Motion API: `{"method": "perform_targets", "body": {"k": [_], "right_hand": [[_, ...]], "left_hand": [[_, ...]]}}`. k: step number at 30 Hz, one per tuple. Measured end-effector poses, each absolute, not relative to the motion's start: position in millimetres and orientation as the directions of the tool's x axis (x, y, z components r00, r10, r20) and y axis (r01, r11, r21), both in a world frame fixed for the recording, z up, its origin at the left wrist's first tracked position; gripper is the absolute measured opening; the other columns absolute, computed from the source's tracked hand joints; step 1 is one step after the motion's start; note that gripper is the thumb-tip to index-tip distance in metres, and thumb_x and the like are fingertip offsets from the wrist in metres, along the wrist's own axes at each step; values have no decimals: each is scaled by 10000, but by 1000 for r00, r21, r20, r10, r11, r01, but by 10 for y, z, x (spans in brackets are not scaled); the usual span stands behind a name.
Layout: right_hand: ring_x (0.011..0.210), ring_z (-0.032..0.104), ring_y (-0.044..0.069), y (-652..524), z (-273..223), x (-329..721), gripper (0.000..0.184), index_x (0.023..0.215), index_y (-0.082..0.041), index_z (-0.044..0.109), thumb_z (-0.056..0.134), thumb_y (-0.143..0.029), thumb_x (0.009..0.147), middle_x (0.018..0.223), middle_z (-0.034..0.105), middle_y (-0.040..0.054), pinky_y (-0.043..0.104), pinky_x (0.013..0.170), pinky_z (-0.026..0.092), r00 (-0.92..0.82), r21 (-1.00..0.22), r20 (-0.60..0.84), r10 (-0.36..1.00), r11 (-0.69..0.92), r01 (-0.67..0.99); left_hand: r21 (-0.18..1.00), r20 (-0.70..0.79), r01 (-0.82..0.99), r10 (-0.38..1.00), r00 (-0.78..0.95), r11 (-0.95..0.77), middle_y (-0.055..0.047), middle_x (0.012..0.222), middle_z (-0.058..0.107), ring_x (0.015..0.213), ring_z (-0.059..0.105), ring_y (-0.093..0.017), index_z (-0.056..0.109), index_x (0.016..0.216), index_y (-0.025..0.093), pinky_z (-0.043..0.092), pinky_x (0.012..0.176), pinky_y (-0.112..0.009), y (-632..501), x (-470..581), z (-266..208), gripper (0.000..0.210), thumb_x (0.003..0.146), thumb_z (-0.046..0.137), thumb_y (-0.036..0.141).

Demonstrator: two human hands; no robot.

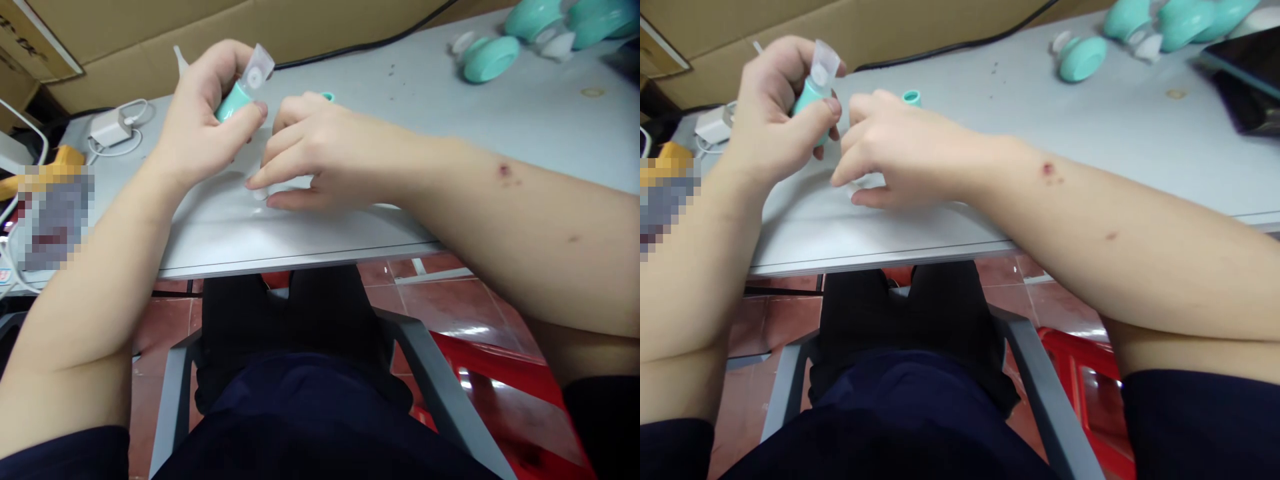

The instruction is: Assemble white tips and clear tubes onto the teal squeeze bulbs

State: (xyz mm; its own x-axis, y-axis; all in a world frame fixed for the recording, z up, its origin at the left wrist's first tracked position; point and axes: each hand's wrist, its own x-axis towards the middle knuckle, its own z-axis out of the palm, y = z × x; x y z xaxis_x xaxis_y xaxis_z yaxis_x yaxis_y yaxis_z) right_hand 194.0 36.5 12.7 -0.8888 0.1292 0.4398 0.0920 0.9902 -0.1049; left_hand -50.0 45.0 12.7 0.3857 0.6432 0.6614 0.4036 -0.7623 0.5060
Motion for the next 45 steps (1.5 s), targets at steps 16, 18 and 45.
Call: {"method": "perform_targets", "body": {"k": [16,18,45], "right_hand": [[1215,653,268,215,169,1925,194,1008,-234,823,652,-288,1081,965,794,53,477,1140,499,-897,-87,354,264,965,249],[1048,671,186,269,187,1968,128,957,-237,814,723,-304,1019,895,764,7,367,1026,541,-861,-172,447,241,968,182],[691,672,45,467,312,1978,143,819,-161,779,787,-20,794,769,746,-44,186,646,485,-385,-725,687,616,617,-306]], "left_hand": [[258,851,354,385,356,-899,-46,924,757,654,631,-162,789,1060,258,496,563,-385,551,-489,-4,562,994,751,815],[261,847,353,389,363,-898,-59,951,792,702,664,-179,817,1071,249,528,619,-390,551,-478,-5,520,1022,741,761],[353,717,431,536,446,-831,-59,795,678,657,486,-168,822,1033,243,425,617,-375,353,-394,91,639,997,672,863]]}}
